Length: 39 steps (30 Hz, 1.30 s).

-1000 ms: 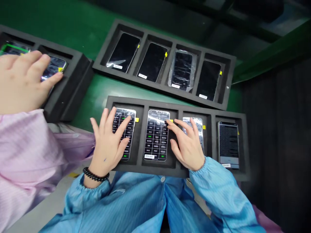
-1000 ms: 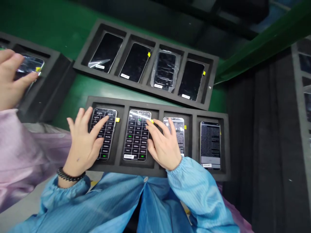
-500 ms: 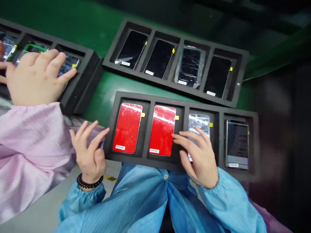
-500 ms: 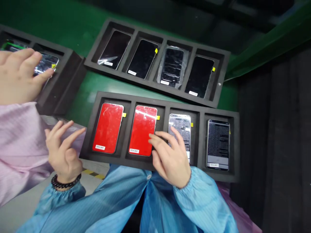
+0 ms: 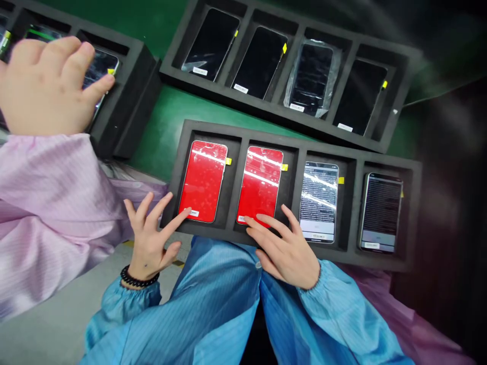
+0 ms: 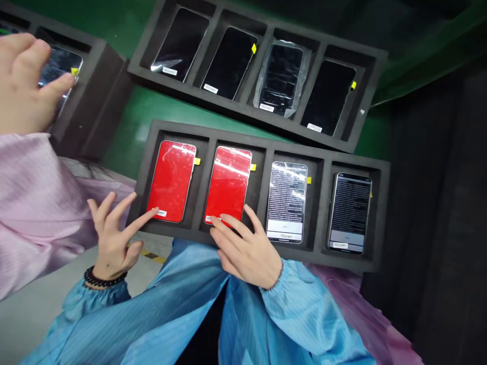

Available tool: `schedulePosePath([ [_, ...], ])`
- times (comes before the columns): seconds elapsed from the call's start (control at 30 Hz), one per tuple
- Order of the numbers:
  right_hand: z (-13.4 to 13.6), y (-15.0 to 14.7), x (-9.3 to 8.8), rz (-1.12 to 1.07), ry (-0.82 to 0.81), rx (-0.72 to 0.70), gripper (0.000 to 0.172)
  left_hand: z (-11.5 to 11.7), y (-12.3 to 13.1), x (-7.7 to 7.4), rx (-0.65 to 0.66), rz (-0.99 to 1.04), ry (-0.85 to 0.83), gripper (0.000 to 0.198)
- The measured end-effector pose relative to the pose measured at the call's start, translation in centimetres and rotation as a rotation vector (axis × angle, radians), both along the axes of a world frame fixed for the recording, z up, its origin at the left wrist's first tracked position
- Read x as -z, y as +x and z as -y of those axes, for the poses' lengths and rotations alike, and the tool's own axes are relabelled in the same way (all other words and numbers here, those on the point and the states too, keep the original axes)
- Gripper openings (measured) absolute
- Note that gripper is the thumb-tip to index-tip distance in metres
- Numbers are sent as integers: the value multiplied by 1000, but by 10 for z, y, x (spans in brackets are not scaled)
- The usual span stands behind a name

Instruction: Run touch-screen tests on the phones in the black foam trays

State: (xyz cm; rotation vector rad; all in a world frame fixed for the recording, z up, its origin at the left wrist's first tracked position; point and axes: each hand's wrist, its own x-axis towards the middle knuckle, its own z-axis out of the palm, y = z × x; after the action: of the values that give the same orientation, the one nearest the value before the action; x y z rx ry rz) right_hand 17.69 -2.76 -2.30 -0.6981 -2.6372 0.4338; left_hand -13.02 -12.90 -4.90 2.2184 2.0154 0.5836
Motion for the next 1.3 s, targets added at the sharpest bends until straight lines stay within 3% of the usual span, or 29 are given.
schedulePosePath([
  [1.3, 1, 0, 3, 68, 18, -48, 40, 3, -2, 15, 37, 8, 99, 60],
])
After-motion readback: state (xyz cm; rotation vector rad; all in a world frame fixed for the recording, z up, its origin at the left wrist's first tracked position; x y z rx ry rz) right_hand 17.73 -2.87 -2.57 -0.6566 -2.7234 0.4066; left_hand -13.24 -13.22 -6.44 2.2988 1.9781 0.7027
